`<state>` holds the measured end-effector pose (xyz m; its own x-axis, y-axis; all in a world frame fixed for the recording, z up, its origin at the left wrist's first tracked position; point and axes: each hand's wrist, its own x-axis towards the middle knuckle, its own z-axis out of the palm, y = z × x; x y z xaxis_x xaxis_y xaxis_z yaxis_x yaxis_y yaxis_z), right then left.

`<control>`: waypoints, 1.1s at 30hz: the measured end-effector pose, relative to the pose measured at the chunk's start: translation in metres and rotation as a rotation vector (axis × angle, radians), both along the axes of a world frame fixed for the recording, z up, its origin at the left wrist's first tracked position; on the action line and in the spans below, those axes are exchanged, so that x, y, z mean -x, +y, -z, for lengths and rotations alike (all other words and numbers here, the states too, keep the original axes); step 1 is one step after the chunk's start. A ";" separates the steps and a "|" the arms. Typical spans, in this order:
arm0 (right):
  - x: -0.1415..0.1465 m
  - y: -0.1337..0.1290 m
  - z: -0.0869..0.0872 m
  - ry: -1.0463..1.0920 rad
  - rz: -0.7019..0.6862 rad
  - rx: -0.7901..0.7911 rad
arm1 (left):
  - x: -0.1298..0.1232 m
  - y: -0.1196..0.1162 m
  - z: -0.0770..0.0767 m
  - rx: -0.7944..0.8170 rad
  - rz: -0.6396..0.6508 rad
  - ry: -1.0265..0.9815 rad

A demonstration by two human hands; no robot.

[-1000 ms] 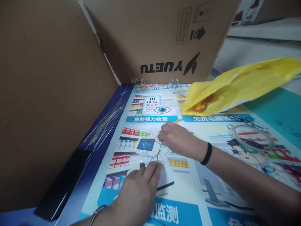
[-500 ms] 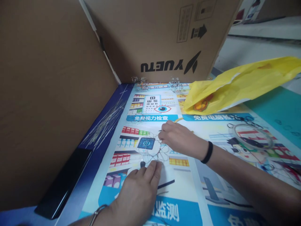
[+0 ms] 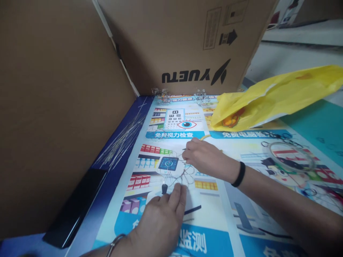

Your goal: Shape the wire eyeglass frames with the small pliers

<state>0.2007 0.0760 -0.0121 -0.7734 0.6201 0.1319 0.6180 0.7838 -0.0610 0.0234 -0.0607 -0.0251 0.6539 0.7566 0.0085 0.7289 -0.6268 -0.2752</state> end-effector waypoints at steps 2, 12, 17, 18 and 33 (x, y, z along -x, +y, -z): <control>0.000 0.000 0.001 0.006 0.002 -0.003 | 0.002 0.000 0.000 0.023 0.001 -0.021; -0.001 0.001 0.003 0.032 -0.003 0.006 | 0.020 0.005 -0.005 0.036 -0.021 -0.137; -0.001 0.000 0.002 0.042 0.003 0.005 | 0.030 0.013 -0.008 -0.009 -0.105 -0.134; 0.000 0.000 0.002 0.040 0.003 0.006 | 0.031 0.014 -0.008 -0.006 -0.121 -0.129; 0.000 0.000 0.000 0.010 0.011 0.013 | 0.034 0.017 -0.001 -0.009 -0.082 -0.019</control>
